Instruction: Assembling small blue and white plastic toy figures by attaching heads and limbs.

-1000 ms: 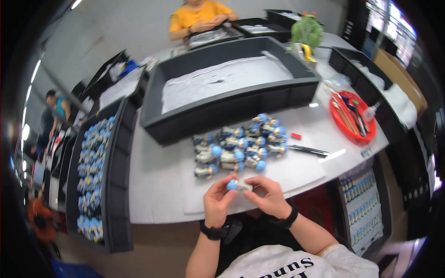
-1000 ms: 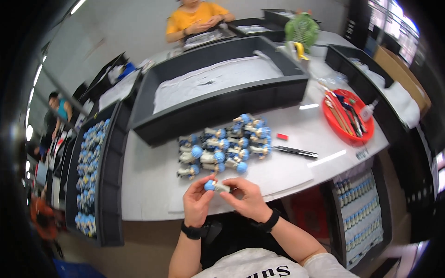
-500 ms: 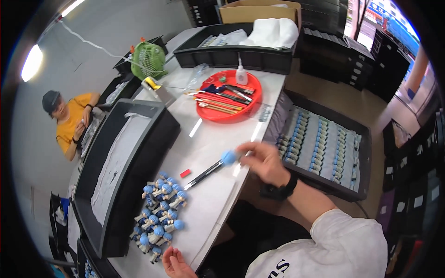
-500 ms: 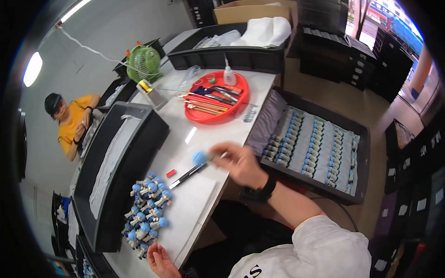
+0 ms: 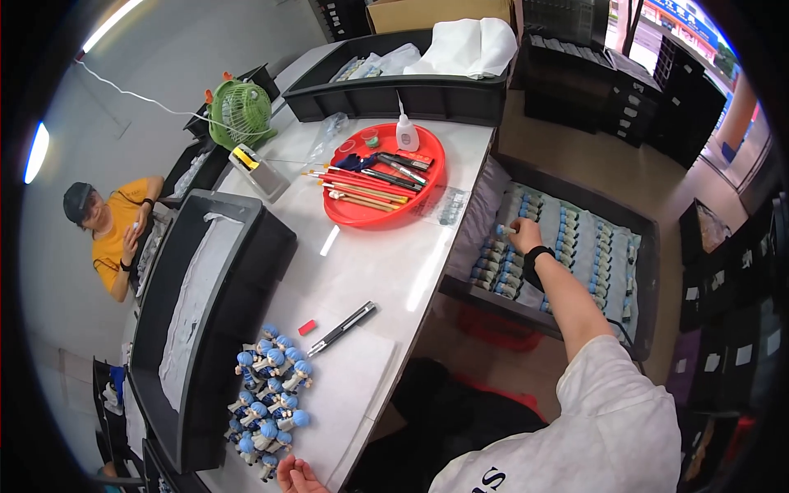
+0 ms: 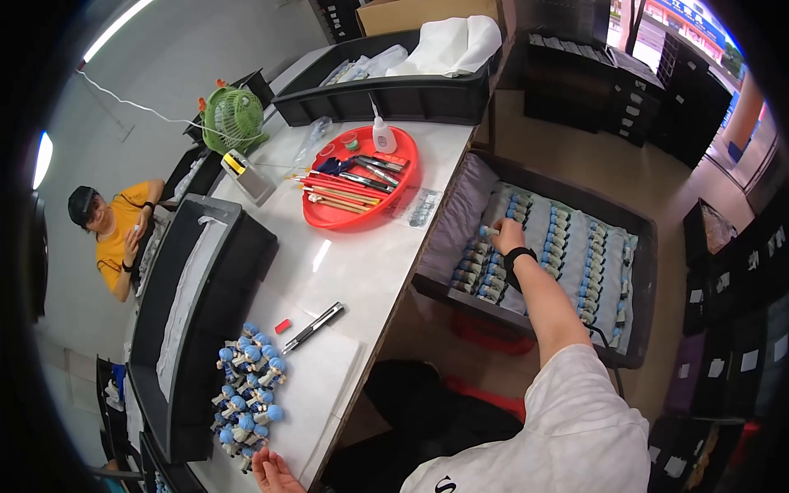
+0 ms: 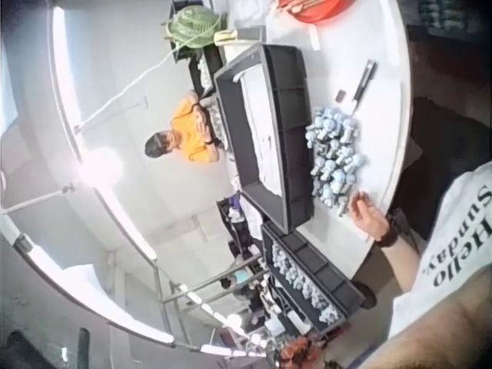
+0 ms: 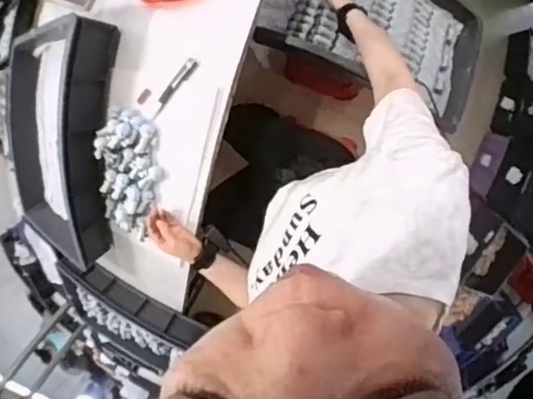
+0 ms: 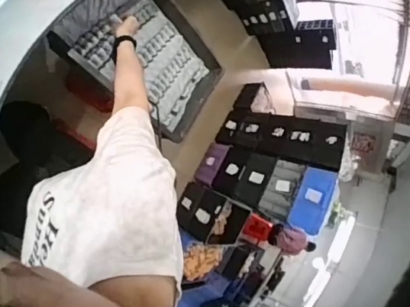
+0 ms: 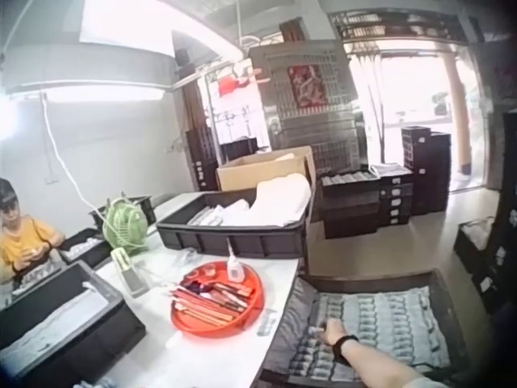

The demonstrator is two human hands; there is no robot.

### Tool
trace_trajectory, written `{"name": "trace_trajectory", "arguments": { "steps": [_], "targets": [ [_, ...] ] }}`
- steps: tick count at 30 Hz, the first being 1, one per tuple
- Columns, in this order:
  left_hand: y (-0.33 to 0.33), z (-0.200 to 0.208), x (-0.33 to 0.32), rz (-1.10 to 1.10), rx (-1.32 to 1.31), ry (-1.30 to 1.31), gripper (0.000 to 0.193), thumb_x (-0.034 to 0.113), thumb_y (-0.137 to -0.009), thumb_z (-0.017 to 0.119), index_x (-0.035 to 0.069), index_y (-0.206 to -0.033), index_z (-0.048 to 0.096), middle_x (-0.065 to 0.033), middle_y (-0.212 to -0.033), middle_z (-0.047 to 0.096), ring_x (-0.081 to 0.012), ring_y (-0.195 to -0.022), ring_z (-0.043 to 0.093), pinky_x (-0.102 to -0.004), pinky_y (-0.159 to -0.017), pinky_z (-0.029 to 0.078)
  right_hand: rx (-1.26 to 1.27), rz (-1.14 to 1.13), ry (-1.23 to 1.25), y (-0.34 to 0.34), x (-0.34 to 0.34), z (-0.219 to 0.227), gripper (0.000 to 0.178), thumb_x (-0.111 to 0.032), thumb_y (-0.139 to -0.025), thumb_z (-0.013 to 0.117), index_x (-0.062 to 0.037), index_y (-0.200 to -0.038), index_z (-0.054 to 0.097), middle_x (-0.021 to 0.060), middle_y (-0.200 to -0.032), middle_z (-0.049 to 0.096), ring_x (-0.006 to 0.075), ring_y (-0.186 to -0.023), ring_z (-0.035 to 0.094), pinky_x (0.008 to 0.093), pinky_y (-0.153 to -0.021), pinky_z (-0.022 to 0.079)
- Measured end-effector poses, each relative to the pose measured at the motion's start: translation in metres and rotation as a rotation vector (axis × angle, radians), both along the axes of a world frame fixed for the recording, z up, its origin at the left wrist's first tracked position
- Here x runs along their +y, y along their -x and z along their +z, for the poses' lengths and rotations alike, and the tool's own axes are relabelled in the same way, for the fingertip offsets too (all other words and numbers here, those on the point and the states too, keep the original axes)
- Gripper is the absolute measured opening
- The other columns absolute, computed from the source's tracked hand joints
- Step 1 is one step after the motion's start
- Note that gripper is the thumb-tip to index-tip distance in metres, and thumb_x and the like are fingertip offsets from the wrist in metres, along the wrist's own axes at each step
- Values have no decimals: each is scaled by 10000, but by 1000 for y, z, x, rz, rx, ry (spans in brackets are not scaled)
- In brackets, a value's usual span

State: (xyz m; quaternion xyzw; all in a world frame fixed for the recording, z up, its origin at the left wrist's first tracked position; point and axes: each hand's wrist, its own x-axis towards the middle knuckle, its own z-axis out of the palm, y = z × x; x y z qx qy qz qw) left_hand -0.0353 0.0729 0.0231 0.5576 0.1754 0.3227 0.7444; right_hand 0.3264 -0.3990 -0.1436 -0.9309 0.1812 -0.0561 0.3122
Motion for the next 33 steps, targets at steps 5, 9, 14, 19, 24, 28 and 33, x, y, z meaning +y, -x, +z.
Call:
{"name": "trace_trajectory", "arguments": {
  "steps": [5,9,14,19,24,28,33],
  "targets": [
    [-2,-2,-5,19,30,-9,197,-13,-868,429,-43,-1054,485,-148,-1047,533,-231,-961,521,-321,-871,432,60,-89,-37,-8,-4,-20,269,-80,-689,642,-18,-948,608,168,-919,612,309,-890,575,390,-774,469],
    [3,-2,-1,0,56,-51,232,14,-872,440,-32,-1098,463,-143,-1046,530,-236,-952,526,-327,-856,433,68,2,-27,-15,10,-31,273,-73,-689,603,-43,-960,605,174,-945,607,316,-918,566,388,-795,454],
    [4,-2,2,122,127,-31,233,35,-849,495,12,-1080,498,-100,-1049,537,-164,-904,522,-274,-826,425,57,141,59,-25,1,-56,288,-193,-715,590,-96,-985,606,147,-993,605,310,-956,557,377,-826,436],
    [-8,-1,1,73,144,-21,197,-15,-823,519,-11,-1019,542,-85,-970,586,-151,-856,567,-258,-787,450,-384,108,-46,-49,-51,-75,290,-155,-774,592,-18,-1029,580,129,-953,607,228,-859,579,323,-765,453],
    [-1,35,3,90,161,-158,189,-10,-806,550,-11,-994,564,-71,-926,602,-140,-832,582,-243,-748,455,-363,212,-675,-14,21,31,290,-148,-837,560,-50,-1108,525,7,-992,573,82,-827,532,197,-676,417],
    [-18,81,30,159,289,-1073,244,-11,-718,604,6,-960,579,-120,-925,601,-249,-823,579,-300,-726,447,-450,261,-870,44,84,120,238,-138,-845,551,-66,-1072,540,-15,-928,565,58,-764,520,175,-616,399],
    [-27,76,77,151,412,-1348,229,32,-714,593,27,-942,583,-118,-937,579,-305,-831,550,-381,-753,440,-383,597,-1131,115,187,175,153,-54,-824,543,-22,-974,551,10,-814,556,70,-676,513,185,-597,418]
  ]
}}
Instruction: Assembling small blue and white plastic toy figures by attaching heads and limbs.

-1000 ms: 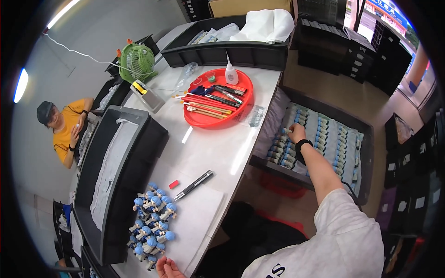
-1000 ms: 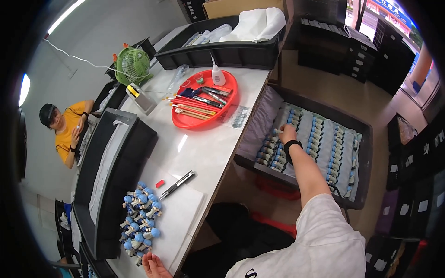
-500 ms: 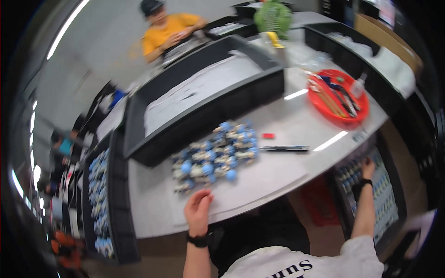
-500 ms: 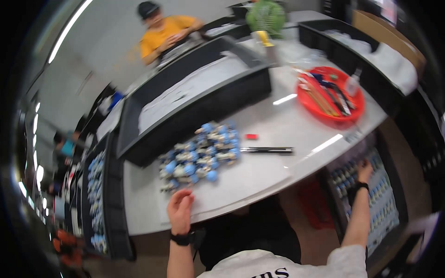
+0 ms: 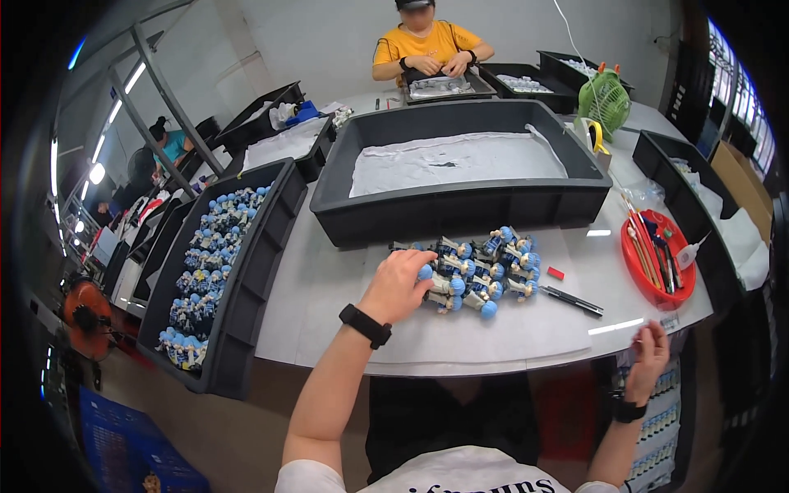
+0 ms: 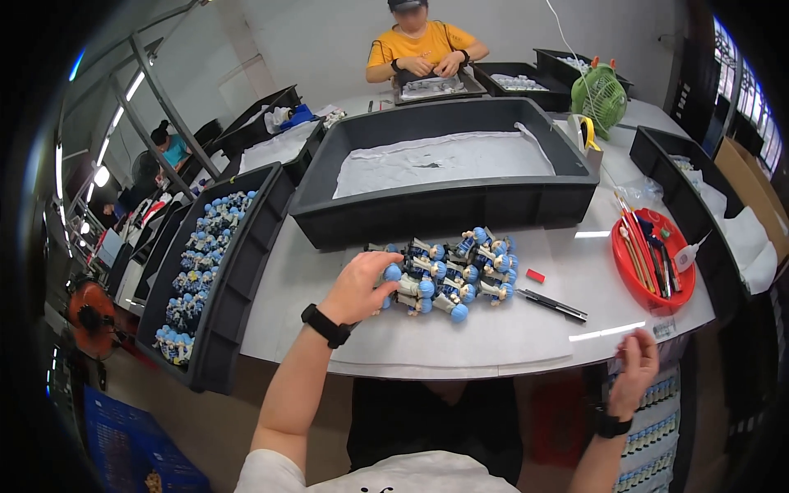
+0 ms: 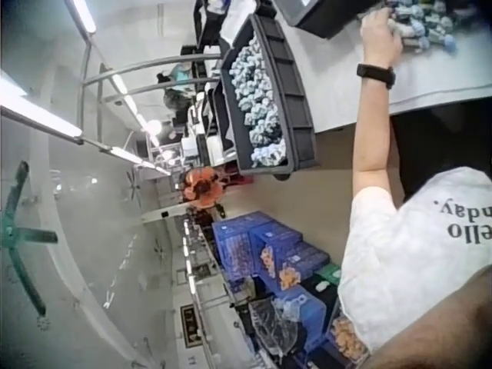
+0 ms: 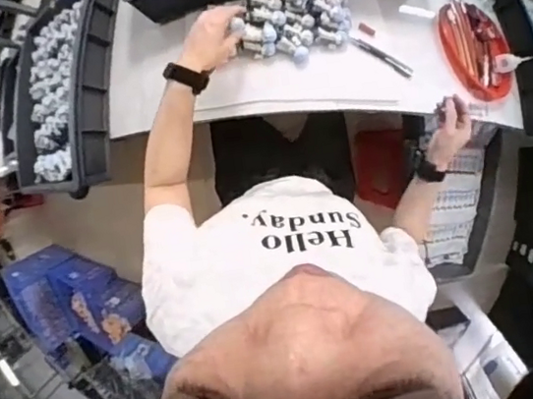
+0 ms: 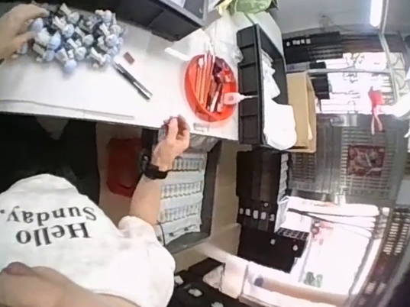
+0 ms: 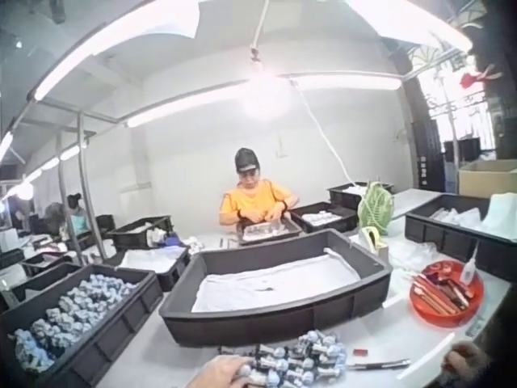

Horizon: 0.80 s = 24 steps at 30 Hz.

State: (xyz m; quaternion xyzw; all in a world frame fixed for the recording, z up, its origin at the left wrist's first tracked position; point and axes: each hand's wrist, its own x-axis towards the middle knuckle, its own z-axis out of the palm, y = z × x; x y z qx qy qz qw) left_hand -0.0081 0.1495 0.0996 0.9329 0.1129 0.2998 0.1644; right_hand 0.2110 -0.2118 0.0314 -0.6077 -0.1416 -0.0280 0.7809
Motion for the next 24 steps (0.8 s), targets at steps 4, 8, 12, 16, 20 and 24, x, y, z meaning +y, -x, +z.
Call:
{"name": "trace_trajectory", "arguments": {
  "steps": [4,8,12,16,20,24],
  "targets": [
    [3,-7,15,45,236,218,237,43,-714,595,57,-950,593,-113,-903,594,-295,-852,546,-369,-743,444,33,291,8,57,71,11,102,-4,-793,552,-7,-894,565,48,-759,571,103,-633,537,218,-570,438],
    [18,7,2,47,-73,430,257,67,-742,602,35,-996,586,-94,-923,612,-220,-815,569,-309,-736,454,94,557,45,97,117,7,113,22,-778,560,5,-890,557,64,-772,587,117,-659,568,215,-602,457],
    [38,7,-31,-283,-324,1300,276,79,-878,481,0,-1142,475,-113,-1016,584,-158,-913,565,-299,-800,458,-5,694,110,117,150,4,131,8,-792,564,22,-922,555,76,-805,600,119,-706,582,209,-636,464],
    [43,-23,-53,-337,-439,1645,275,104,-903,425,34,-1167,447,-162,-1115,536,-189,-980,545,-330,-863,432,-37,914,139,127,176,7,249,-34,-796,582,7,-1039,545,75,-877,609,120,-793,590,223,-697,462],
    [38,-50,-56,-321,-486,1725,274,104,-911,401,38,-1174,442,-153,-1138,522,-185,-1006,526,-332,-883,415,18,1051,85,133,188,0,356,-79,-806,590,-10,-1142,495,81,-918,603,120,-815,574,234,-707,464],
    [32,-64,-58,-295,-461,1724,275,101,-911,400,38,-1176,439,-148,-1139,521,-180,-1002,525,-323,-876,417,-55,992,186,137,188,-1,383,-85,-786,621,-4,-1139,496,80,-914,602,106,-793,564,236,-682,471]
  ]
}}
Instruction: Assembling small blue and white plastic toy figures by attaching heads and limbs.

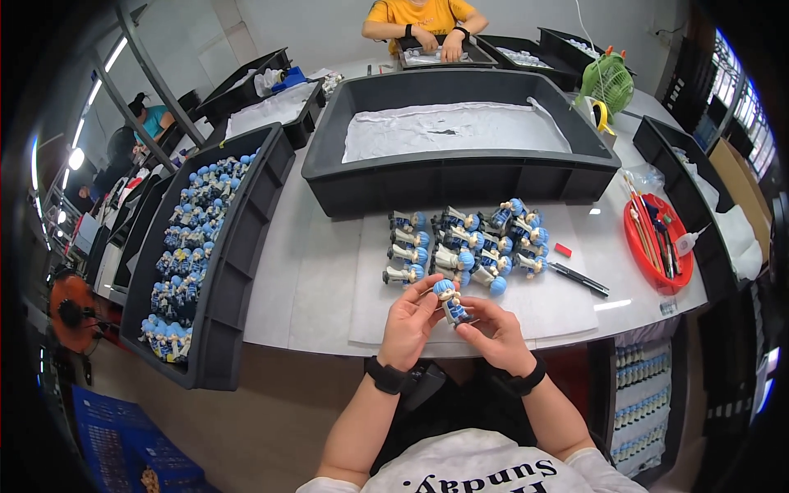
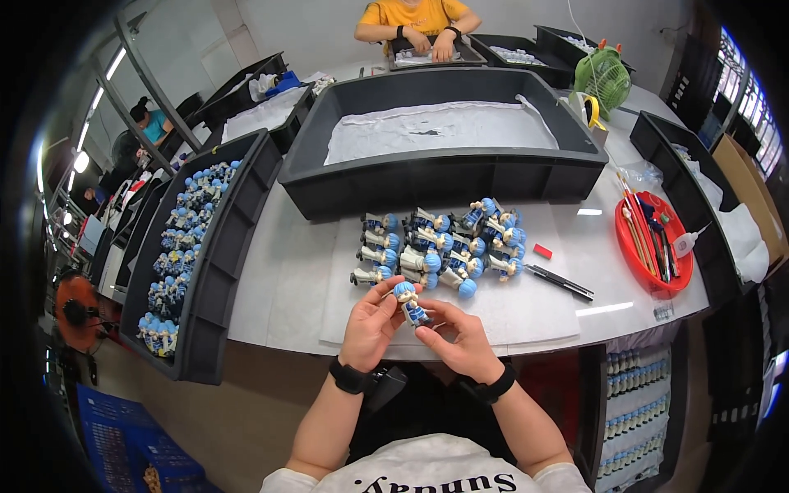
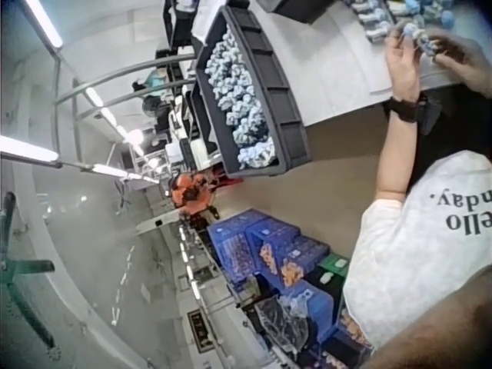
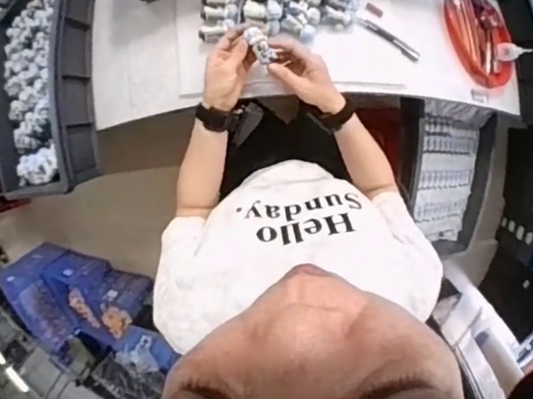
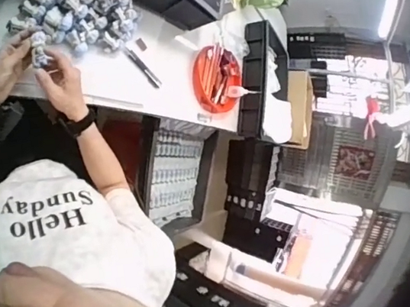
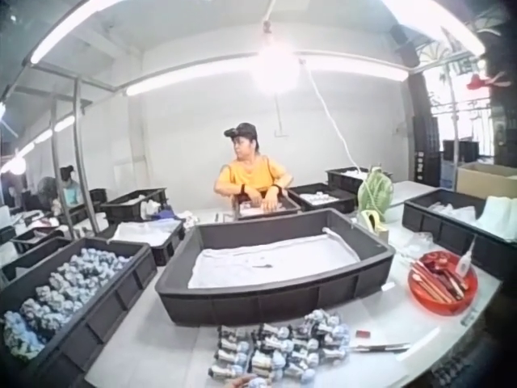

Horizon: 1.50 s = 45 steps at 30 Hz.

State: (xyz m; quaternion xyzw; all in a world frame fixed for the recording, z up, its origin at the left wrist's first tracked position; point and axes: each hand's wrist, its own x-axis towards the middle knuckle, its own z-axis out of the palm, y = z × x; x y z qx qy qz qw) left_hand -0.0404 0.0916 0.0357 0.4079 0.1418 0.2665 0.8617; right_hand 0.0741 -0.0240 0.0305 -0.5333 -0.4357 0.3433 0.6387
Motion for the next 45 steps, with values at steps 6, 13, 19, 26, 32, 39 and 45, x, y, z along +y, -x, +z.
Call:
{"name": "trace_trajectory", "arguments": {
  "steps": [6,13,19,26,32,39,45],
  "targets": [
    [-7,-14,-6,64,35,-25,323,100,-914,406,47,-1232,416,-93,-1133,527,-142,-975,523,-290,-856,418,-59,-73,-21,-2,3,-7,375,-44,-757,643,21,-1102,511,78,-912,604,101,-759,570,222,-670,474],
    [-6,-17,-6,94,12,-67,330,86,-910,414,43,-1238,420,-46,-1106,525,-127,-968,516,-291,-836,427,-2,-62,49,-1,0,-1,390,-4,-746,638,44,-1105,493,87,-1013,558,123,-917,536,249,-781,456],
    [-5,-18,-6,91,5,-50,332,88,-910,413,37,-1237,418,-51,-1110,525,-131,-970,518,-294,-829,431,-14,-119,-37,-1,2,-8,374,-26,-744,655,30,-1086,513,69,-916,595,101,-771,567,225,-676,477],
    [-5,-17,-6,97,0,-41,330,107,-911,419,40,-1234,424,-46,-1097,536,-130,-951,529,-287,-816,435,22,-126,7,-1,1,-8,377,-15,-740,656,30,-1086,511,69,-912,566,98,-776,571,211,-667,483],
    [-4,-19,-6,108,-5,-11,339,121,-888,487,31,-1213,455,-42,-1063,550,-100,-921,524,-250,-792,446,87,-151,9,-1,1,-12,393,55,-741,605,-3,-1113,490,67,-965,518,108,-816,562,210,-676,481],
    [-5,-20,-10,163,132,-234,355,76,-853,538,13,-1196,467,-44,-1045,555,-92,-907,527,-231,-794,445,116,-233,-51,-3,-1,-11,438,92,-744,560,-36,-1150,456,60,-1004,485,122,-919,526,228,-730,472],
    [-5,-18,-8,176,38,-113,320,55,-874,483,28,-1191,455,-85,-1107,536,-157,-1016,513,-294,-875,423,101,-186,-81,-4,0,-7,411,57,-764,575,-16,-1149,449,70,-1004,507,118,-898,536,225,-728,474]
  ]
}}
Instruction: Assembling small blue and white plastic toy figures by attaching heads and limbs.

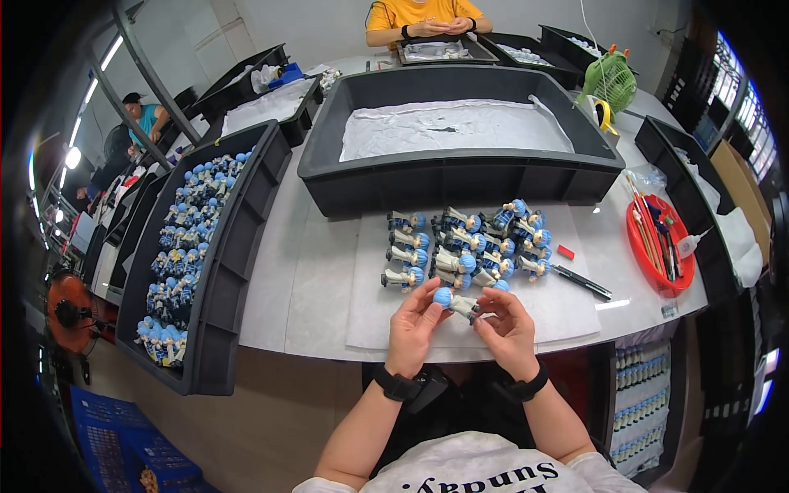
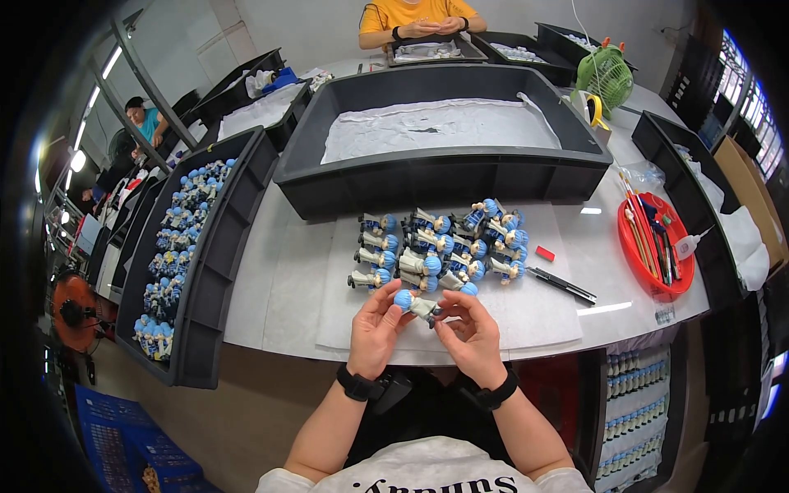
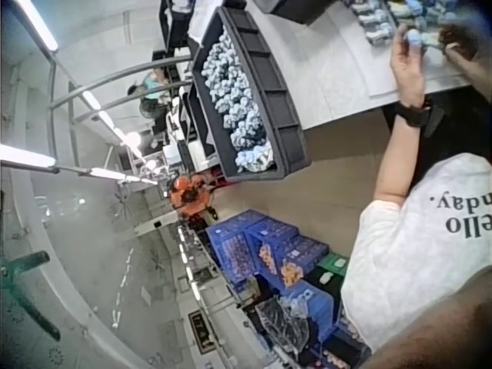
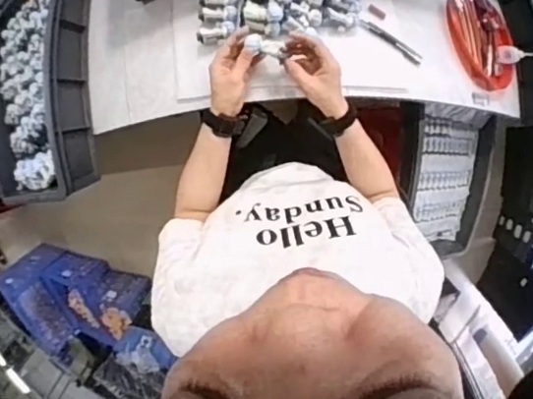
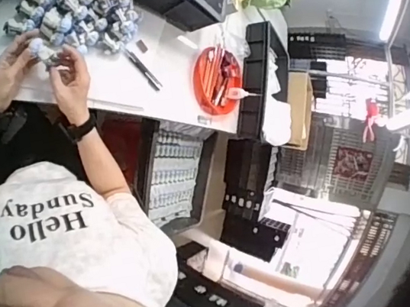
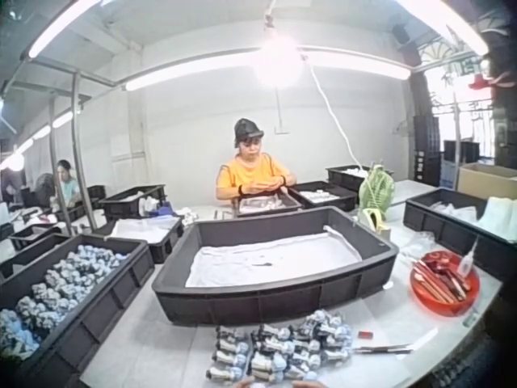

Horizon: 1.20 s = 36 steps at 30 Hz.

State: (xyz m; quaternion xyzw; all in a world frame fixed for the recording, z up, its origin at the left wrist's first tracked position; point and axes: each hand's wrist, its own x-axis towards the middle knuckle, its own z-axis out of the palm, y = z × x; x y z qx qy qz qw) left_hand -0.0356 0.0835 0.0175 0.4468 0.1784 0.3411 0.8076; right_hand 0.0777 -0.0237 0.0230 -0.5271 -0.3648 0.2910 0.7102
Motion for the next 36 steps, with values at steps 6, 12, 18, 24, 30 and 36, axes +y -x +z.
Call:
{"name": "trace_trajectory", "arguments": {
  "steps": [6,12,18,24,30,36],
  "targets": [
    [1,-5,2,-54,-26,-5,318,40,-878,460,32,-1196,450,-118,-1161,512,-171,-1037,505,-305,-888,413,23,-8,16,0,0,-1,348,20,-789,575,7,-1121,471,73,-957,531,113,-855,550,216,-718,474],
    [0,0,1,-81,-26,12,312,44,-888,436,27,-1199,448,-121,-1162,513,-167,-1035,507,-298,-891,412,47,12,14,0,-1,-1,333,-19,-804,586,10,-1116,474,72,-953,536,111,-844,552,221,-721,472],
    [0,-1,1,-107,24,68,304,81,-910,408,13,-1203,452,-83,-1108,535,-142,-967,544,-274,-832,469,89,37,17,0,-2,-1,330,-59,-810,598,20,-1107,480,72,-943,552,109,-838,554,220,-732,461],
    [-1,-1,0,-97,31,58,306,113,-917,405,0,-1197,450,-84,-1063,546,-149,-910,573,-277,-796,496,82,41,18,0,-2,-1,324,-62,-813,596,23,-1105,485,69,-924,569,106,-831,557,215,-731,453],
    [-1,-1,0,-93,37,54,304,108,-915,408,1,-1197,451,-81,-1063,547,-145,-914,570,-271,-794,497,81,51,13,0,-3,-2,314,-67,-820,588,26,-1102,486,70,-920,575,107,-826,560,217,-732,452],
    [-1,2,-2,-76,32,34,301,101,-912,413,-2,-1193,452,-80,-1058,547,-143,-911,567,-275,-799,497,84,54,3,0,-2,-2,307,-68,-826,580,31,-1101,484,72,-918,578,110,-814,564,222,-725,455]
  ]
}}
